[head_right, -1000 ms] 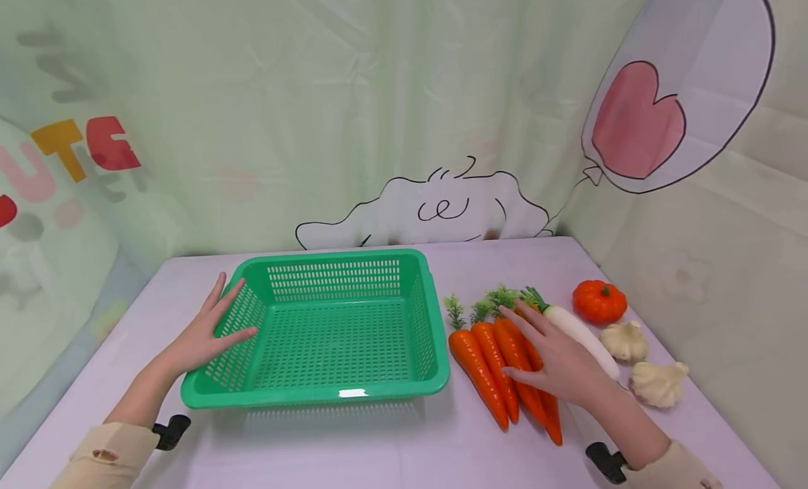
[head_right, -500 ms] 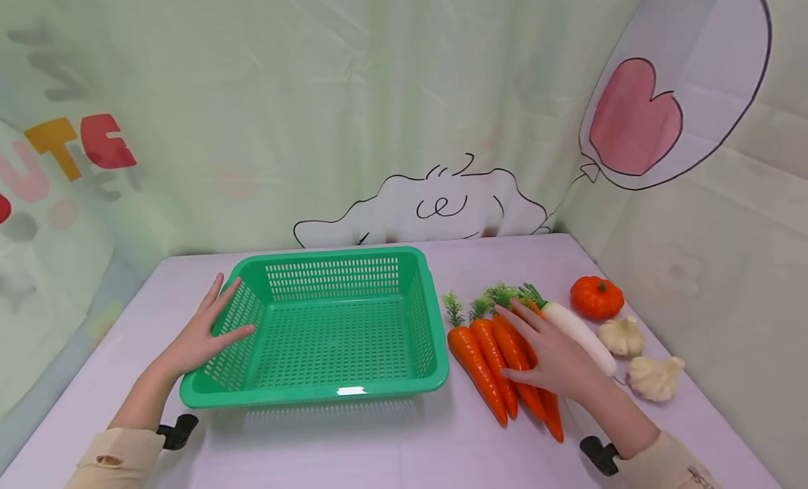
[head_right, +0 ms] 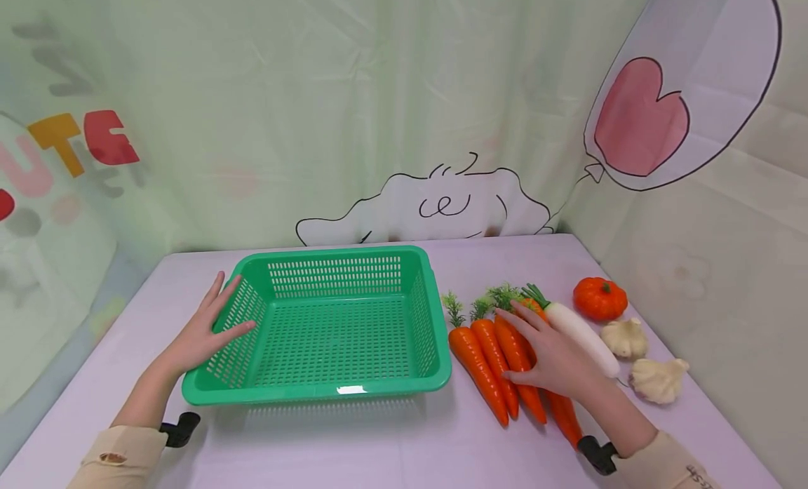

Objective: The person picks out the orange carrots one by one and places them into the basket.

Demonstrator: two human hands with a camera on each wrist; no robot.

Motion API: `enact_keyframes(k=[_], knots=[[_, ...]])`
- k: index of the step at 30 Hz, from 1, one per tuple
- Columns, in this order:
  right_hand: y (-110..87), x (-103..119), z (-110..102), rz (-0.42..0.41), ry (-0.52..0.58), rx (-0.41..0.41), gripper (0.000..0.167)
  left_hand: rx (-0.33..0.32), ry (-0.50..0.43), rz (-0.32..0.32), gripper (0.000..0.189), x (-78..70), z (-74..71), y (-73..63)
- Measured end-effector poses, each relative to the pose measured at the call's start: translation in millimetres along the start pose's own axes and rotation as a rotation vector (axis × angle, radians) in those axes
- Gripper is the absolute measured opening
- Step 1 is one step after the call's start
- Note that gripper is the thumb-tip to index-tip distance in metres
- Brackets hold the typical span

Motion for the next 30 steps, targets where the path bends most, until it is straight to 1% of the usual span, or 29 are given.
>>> enact_keyframes(k=[5,8,12,15,21,30], knots=[[1.7,-1.5,2.5,-0.007,0.030,-0.016,0.087,0.001,-0.003,-0.001,0.084,0.7,0.6,0.1],[2.9,-2.1,3.3,0.004,0.052,-0.016,0.086,0.002,-0.005,-0.003,0.084,0.8,1.0,0.2],[3.4,-4.2,4.3,0.045,0.079,0.003,0.085,0.001,-0.008,-0.004,0.084,0.3,0.8,0.1],[3.6,-5.5,4.0,0.073,0.108,0.004,0.084,0.000,-0.005,-0.006,0.084,0.6,0.9,0.1],[3.8,-7.4,0.2,0.121,0.210,-0.018,0.080,-0.001,-0.007,-0.013,0.085,1.5,1.3,-0.3],[1.8,-15.4,-3.4,0.232,0.351,-0.033,0.079,-0.006,-0.015,-0.012,0.085,1.1,0.5,0.2]])
Point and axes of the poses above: each hand's wrist, its own y-axis towards the middle knuckle, its own z-axis out of the palm, x = y × z, the point moved 10 cm from there along y, towards the middle knuckle, and after that the axes turned 7 degrees about -z, right-handed, at the moved point
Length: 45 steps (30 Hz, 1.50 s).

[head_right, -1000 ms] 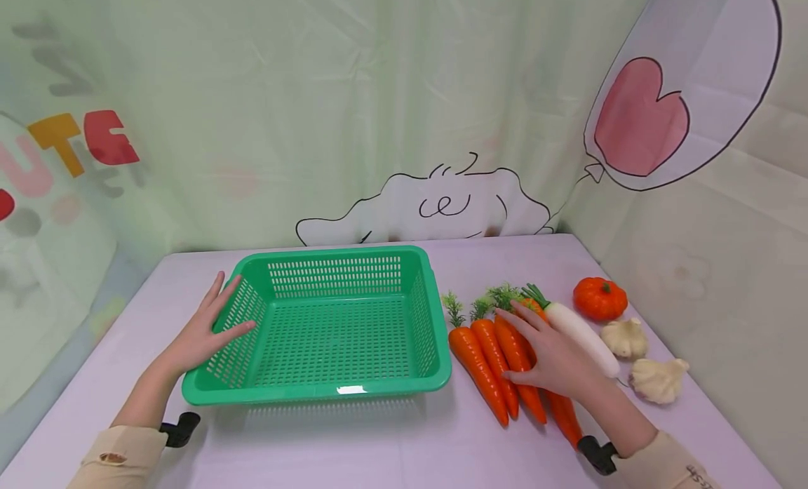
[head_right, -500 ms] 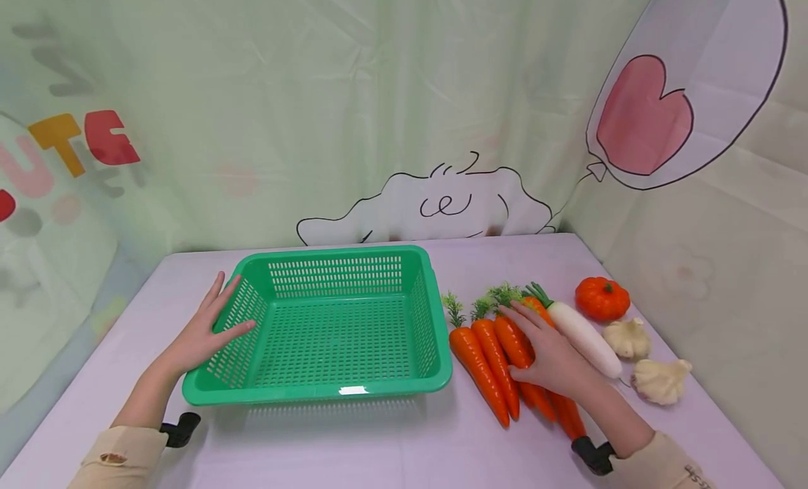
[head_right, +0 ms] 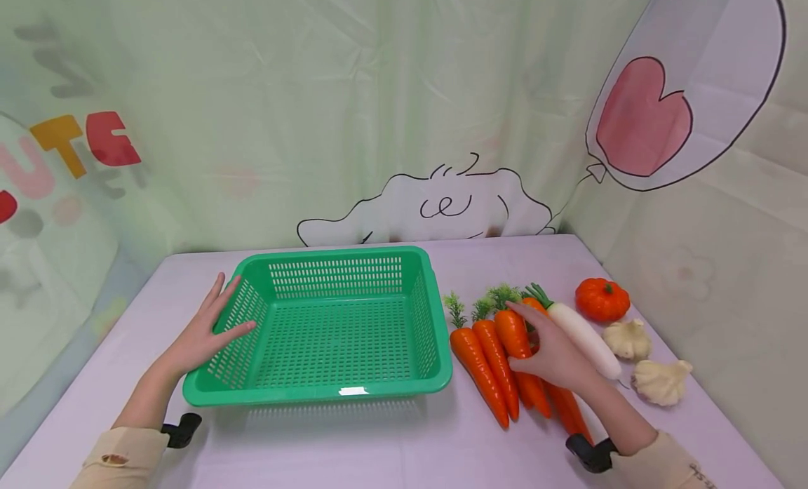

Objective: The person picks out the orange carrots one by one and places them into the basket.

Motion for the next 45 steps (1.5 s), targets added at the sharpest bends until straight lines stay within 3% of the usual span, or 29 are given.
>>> enact_keyframes(k=[7,22,45], knots=[[-1.9,1.7,-4.3,0.082,0.109,0.010,0.080,-0.002,-0.011,-0.006,0.086,1.2,-0.4,1.5],[1.5,21.7,-18.2,0.041,0.182,-0.027,0.078,0.000,-0.028,-0.008,0.090,5.1,3.4,0.8],[21.6,60.5,-23.0,0.114,0.287,-0.015,0.082,0.025,-0.082,0.018,0.093,3.6,3.0,0.4]])
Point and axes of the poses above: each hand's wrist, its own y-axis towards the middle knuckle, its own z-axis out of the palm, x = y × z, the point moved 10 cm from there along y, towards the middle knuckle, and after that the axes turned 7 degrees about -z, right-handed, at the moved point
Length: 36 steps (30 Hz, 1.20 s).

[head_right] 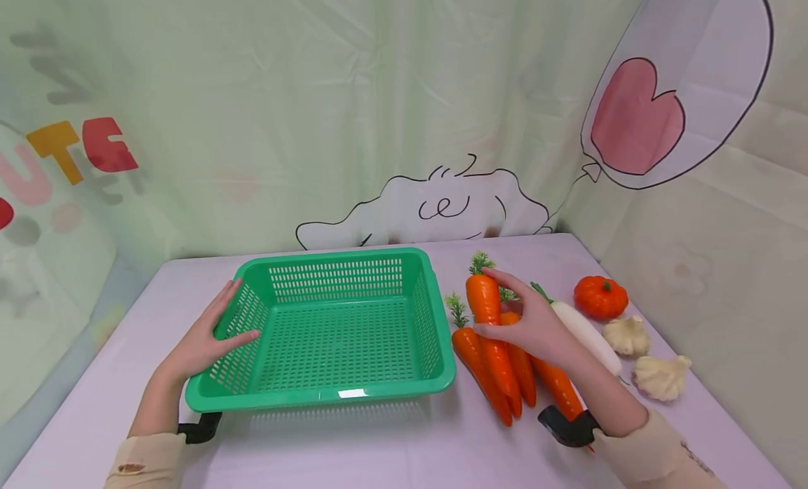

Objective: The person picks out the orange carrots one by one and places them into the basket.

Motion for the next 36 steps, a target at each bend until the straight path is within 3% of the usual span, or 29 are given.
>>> enact_keyframes(k=[8,36], knots=[[10.5,15.0,7.7,-0.035,0.046,0.017,0.079,0.018,-0.014,0.026,0.096,-5.0,-0.7,-1.5],[43.5,55.9,35.0,-0.099,0.138,0.091,0.078,0.037,-0.072,0.015,0.100,-8.9,4.3,-5.6]])
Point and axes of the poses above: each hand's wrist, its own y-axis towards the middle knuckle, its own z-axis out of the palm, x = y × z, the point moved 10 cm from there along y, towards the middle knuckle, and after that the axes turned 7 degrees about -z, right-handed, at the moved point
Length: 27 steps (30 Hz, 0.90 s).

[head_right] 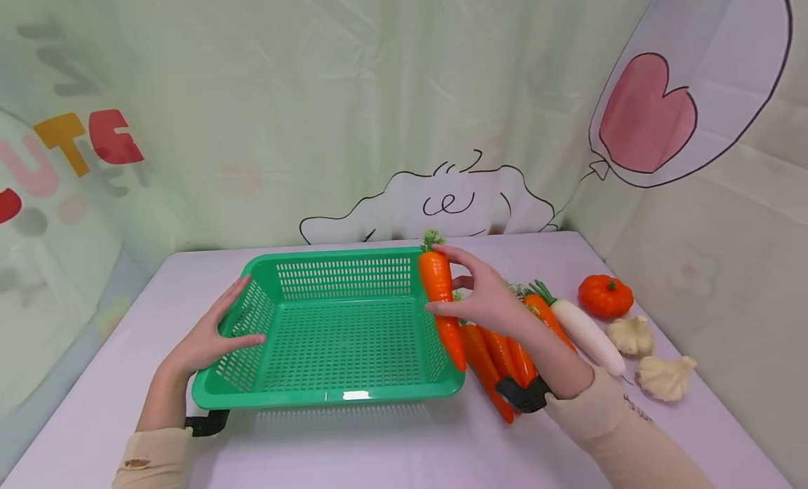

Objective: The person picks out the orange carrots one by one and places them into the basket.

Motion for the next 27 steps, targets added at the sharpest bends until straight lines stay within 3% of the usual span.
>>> enact_keyframes(k=[13,27], knots=[[15.9,11.1,18.2,0.010,0.127,0.025,0.074,-0.024,-0.039,0.006,0.097,-0.4,0.1,-2.0],[39.4,25.6,41.7,0.003,0.146,0.056,0.075,-0.023,-0.053,-0.016,0.096,2.3,-0.8,0.2]])
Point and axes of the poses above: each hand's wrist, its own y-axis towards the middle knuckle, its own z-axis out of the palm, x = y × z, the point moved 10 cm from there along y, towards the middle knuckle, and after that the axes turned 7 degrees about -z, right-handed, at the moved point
